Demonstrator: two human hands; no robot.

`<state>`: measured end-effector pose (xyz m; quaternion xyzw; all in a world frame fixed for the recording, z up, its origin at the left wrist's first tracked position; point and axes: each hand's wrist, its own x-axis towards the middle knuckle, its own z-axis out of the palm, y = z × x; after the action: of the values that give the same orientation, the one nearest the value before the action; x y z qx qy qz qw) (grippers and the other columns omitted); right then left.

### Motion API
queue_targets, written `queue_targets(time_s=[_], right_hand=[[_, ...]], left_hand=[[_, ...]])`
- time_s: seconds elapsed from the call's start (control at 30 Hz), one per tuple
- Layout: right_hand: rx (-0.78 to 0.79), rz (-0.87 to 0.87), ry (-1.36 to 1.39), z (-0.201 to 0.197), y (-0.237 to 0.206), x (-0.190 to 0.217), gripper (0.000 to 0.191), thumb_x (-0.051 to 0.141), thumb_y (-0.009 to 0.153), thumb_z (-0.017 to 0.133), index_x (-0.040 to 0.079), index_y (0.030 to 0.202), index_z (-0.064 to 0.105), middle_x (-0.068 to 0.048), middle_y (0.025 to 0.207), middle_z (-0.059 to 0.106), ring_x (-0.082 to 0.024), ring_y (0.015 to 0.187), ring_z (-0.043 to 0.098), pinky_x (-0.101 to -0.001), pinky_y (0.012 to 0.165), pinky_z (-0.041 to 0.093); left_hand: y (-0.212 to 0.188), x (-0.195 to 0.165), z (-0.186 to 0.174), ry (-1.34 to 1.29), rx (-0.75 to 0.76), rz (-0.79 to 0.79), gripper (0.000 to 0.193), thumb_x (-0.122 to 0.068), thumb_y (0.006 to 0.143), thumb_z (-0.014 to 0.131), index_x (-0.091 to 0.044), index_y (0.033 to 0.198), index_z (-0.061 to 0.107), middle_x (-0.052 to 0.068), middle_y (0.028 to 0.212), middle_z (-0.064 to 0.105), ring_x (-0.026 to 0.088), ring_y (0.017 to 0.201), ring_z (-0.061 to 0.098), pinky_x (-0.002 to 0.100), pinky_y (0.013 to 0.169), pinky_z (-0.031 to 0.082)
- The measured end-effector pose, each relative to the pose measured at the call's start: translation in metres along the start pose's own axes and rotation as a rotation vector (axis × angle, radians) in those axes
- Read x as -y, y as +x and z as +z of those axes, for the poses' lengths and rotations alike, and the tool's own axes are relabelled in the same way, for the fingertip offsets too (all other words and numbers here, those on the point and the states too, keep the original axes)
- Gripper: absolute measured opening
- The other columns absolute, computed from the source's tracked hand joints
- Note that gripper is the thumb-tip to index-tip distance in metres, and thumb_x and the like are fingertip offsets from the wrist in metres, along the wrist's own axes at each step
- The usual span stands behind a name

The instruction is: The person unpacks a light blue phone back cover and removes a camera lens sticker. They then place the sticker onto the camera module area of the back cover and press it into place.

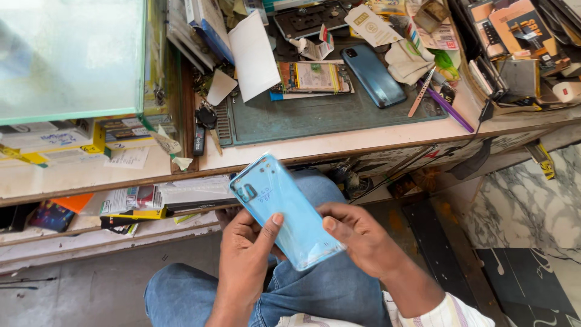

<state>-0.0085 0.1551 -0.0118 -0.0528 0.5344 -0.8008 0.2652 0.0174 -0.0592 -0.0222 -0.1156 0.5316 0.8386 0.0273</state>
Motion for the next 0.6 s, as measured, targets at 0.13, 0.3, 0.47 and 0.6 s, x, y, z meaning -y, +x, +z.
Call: queue_targets(time_s=[0.13,0.3,0.47,0.6], right_hand=[[-0.109,-0.215,-0.513,0.003,-0.008,0.012,0.041,0.022,0.094,0.074,-0.004,0.126,0.070,-0.011,0.106,0.073,-0.013,0.091,0.070,-0.0239,0.071,0.060],[-0.235,-0.352,-0.916,0.014,-0.016,0.025,0.026,0.013,0.080,0.084,0.004,0.104,0.079,-0.006,0.096,0.076,-0.009,0.081,0.072,-0.0207,0.058,0.059],[-0.255,-0.413,-0.967,0.017,-0.016,0.022,0.010,0.006,0.083,0.082,0.005,0.092,0.078,-0.005,0.089,0.076,-0.009,0.076,0.073,-0.0215,0.059,0.059],[-0.167,-0.544,-1.077,0.018,-0.017,0.017,0.011,0.007,0.083,0.080,0.006,0.089,0.071,-0.005,0.093,0.075,-0.013,0.082,0.075,-0.0256,0.067,0.061]], left_hand=[[0.002,0.003,-0.005,0.018,-0.058,0.035,0.020,-0.016,0.093,0.071,0.001,0.104,0.070,0.010,0.084,0.077,0.012,0.065,0.070,0.025,0.050,0.055],[0.001,0.006,-0.004,0.080,-0.101,0.059,0.020,-0.016,0.093,0.071,0.001,0.104,0.070,0.009,0.085,0.077,0.010,0.067,0.071,0.025,0.051,0.057],[0.005,0.013,0.001,0.115,-0.078,0.020,0.023,-0.016,0.090,0.075,0.001,0.104,0.069,0.008,0.085,0.077,0.011,0.067,0.070,0.025,0.054,0.055],[0.002,0.015,0.006,0.156,-0.002,0.021,0.021,-0.015,0.086,0.080,0.003,0.096,0.076,0.009,0.086,0.080,0.012,0.072,0.072,0.025,0.063,0.059]])
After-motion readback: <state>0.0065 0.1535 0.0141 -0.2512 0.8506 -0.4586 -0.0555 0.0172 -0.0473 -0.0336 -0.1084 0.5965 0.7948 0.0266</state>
